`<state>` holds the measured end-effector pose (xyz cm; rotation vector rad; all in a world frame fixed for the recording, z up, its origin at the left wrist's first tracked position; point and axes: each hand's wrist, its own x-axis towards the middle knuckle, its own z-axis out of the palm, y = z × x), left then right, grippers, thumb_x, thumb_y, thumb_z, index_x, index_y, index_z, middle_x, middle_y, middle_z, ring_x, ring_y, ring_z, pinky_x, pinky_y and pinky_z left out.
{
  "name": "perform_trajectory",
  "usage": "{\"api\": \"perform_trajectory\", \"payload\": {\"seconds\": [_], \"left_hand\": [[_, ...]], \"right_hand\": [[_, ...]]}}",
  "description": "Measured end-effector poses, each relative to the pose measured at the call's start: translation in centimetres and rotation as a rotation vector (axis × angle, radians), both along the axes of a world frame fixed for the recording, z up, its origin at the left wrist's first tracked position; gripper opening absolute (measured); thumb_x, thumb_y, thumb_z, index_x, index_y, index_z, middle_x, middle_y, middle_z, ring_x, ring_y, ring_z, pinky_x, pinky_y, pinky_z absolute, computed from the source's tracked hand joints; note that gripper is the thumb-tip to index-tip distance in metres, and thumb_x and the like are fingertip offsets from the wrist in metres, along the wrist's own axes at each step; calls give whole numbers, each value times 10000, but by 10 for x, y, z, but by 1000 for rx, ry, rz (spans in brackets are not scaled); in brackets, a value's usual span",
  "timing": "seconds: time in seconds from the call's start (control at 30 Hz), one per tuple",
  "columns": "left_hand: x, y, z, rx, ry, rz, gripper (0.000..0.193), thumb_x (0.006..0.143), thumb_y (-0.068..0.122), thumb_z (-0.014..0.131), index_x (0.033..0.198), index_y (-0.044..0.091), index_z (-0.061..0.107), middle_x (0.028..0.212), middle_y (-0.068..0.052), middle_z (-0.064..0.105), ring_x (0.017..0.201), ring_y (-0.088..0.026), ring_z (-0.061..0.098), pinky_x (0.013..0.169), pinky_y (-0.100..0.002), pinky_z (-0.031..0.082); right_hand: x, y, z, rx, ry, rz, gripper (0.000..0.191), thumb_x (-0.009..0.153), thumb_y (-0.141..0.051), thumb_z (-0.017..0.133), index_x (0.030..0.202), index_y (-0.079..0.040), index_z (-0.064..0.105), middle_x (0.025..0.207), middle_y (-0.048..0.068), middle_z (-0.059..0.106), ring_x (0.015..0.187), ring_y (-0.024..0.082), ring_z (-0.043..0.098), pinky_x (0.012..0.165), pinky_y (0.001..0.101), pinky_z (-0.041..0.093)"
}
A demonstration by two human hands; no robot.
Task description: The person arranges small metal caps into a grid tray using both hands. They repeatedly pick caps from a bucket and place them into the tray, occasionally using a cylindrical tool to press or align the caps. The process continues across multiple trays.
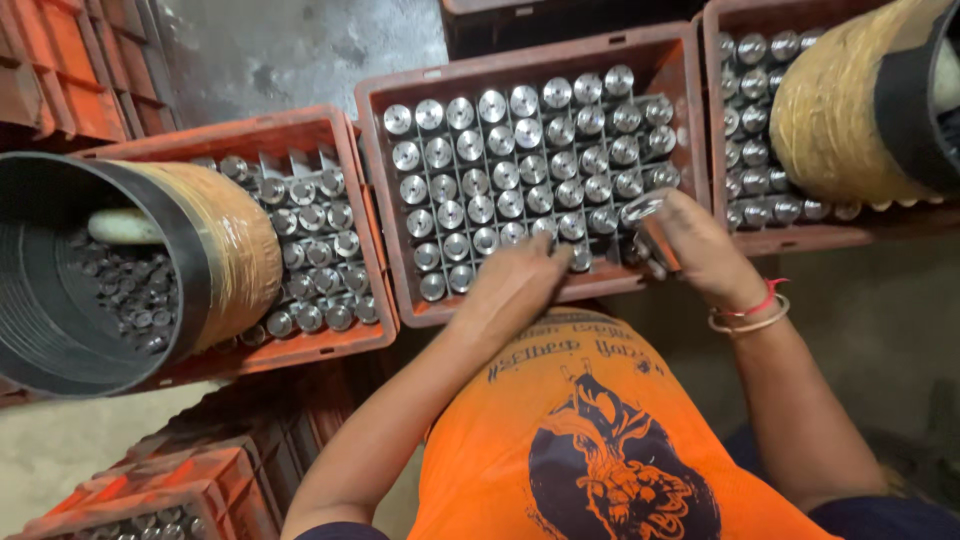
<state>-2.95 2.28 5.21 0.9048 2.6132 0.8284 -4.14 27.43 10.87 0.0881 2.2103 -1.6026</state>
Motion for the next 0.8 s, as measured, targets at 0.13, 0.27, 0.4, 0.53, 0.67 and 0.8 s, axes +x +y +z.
{"api": "perform_trajectory", "payload": {"seconds": [0.13,0.27,0.4,0.53,0.67,0.8], "left_hand": [[-8,-34,3,-28,-14,68,343,858,85,629,1196,79,688,1235,-221,574,1225,-397,569,979,-529,500],[-18,-47,-5,-66,-44,-13,313,831,258,696,1128,179,755,1433,-234,444,1353,-441,357,1042,-721,321],[-23,-42,-13,-108,-113,-94,227,892,286,646,1054,197,777,1547,-180,357,1455,-429,226,1079,-762,216],[-26,-40,-14,-180,49,-221,186,956,230,594,929,129,748,1604,-138,376,1535,-368,226,1148,-719,238],[-28,-49,-14,156,-108,-109,287,964,331,570,1019,74,685,1461,-160,515,1405,-345,396,1137,-615,289],[-30,-54,-10,826,-775,144,374,1074,421,422,1126,79,564,1166,-179,698,1084,-287,677,978,-411,532]], "right_hand": [[20,-9,-9,556,356,227,304,916,-288,726,1112,-56,706,866,154,644,763,321,651,673,439,522],[30,-11,-28,716,533,291,209,845,-196,765,1004,-62,743,892,169,614,797,379,639,696,462,524],[27,-22,-47,777,470,307,243,878,-262,803,972,-52,723,942,141,638,869,374,648,736,463,526],[20,-34,-56,725,545,331,391,751,-356,855,936,-34,732,915,170,606,852,386,629,720,473,519],[17,-37,-65,749,548,380,379,708,-361,859,887,-44,753,906,172,587,879,386,615,747,480,509],[16,-36,-69,680,571,434,335,764,-311,849,904,-22,754,896,158,589,865,366,611,748,463,504]]}}
